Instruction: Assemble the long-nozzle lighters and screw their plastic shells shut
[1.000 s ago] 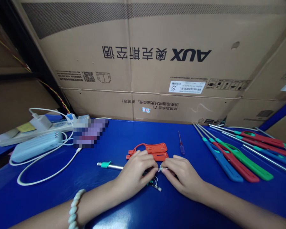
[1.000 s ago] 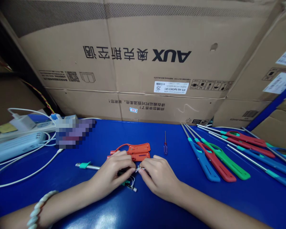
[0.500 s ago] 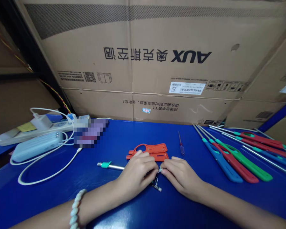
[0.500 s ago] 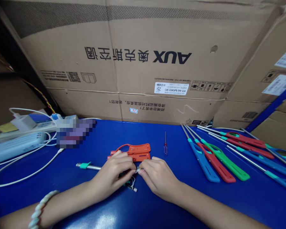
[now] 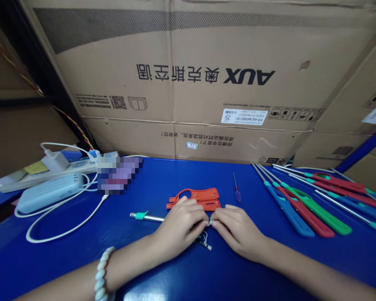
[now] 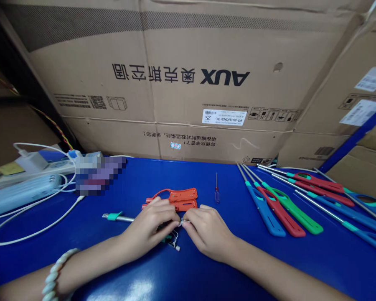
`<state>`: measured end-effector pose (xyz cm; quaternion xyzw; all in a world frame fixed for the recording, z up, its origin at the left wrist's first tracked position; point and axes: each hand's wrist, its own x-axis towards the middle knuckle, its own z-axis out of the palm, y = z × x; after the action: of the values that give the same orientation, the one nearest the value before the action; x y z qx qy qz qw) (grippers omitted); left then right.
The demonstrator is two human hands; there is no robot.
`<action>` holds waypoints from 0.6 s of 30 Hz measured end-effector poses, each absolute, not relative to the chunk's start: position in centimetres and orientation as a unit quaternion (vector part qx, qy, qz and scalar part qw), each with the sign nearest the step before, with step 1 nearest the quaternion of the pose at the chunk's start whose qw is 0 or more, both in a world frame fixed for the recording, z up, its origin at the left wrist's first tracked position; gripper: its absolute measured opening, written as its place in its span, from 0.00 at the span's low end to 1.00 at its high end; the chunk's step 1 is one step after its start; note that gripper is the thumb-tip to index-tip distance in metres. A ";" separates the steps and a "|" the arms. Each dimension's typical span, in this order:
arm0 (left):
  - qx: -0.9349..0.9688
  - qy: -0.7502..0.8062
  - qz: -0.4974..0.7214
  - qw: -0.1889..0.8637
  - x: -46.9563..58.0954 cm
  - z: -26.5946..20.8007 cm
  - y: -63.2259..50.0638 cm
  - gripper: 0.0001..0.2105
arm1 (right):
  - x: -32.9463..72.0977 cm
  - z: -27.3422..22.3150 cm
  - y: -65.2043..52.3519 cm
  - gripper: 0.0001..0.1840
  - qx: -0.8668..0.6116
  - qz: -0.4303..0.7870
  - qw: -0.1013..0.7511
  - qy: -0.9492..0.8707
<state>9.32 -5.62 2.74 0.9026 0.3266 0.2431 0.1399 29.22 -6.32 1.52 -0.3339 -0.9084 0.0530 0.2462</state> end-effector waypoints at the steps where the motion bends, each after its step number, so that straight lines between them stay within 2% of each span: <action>1: 0.904 0.327 0.234 0.145 9.2 3.0 -5.6 0.08 | 29.2 1.6 -6.4 0.15 -0.339 0.054 0.245 -0.907; 4: 0.906 0.326 0.222 0.153 8.7 4.4 -5.4 0.02 | 29.1 1.9 -6.5 0.14 -0.350 0.050 0.240 -0.904; 7: 0.900 0.340 0.236 0.135 7.9 6.1 -5.1 0.05 | 29.1 1.9 -6.6 0.11 -0.365 0.045 0.237 -0.899; 10: 0.903 0.347 0.223 0.121 6.5 7.2 -4.7 0.03 | 29.0 1.8 -6.6 0.07 -0.377 0.042 0.232 -0.896; 15: 0.916 0.327 0.185 0.138 3.7 7.0 -4.8 0.05 | 28.9 1.2 -6.6 0.17 -0.382 0.028 0.238 -0.892; 18: 0.922 0.308 0.176 0.154 2.6 6.8 -5.1 0.06 | 28.9 1.1 -6.6 0.16 -0.393 0.020 0.233 -0.890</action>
<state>2.56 -5.08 6.76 0.9224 0.3077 0.1756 0.1540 28.86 -6.56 1.07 -0.3927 -0.8895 0.0202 0.2326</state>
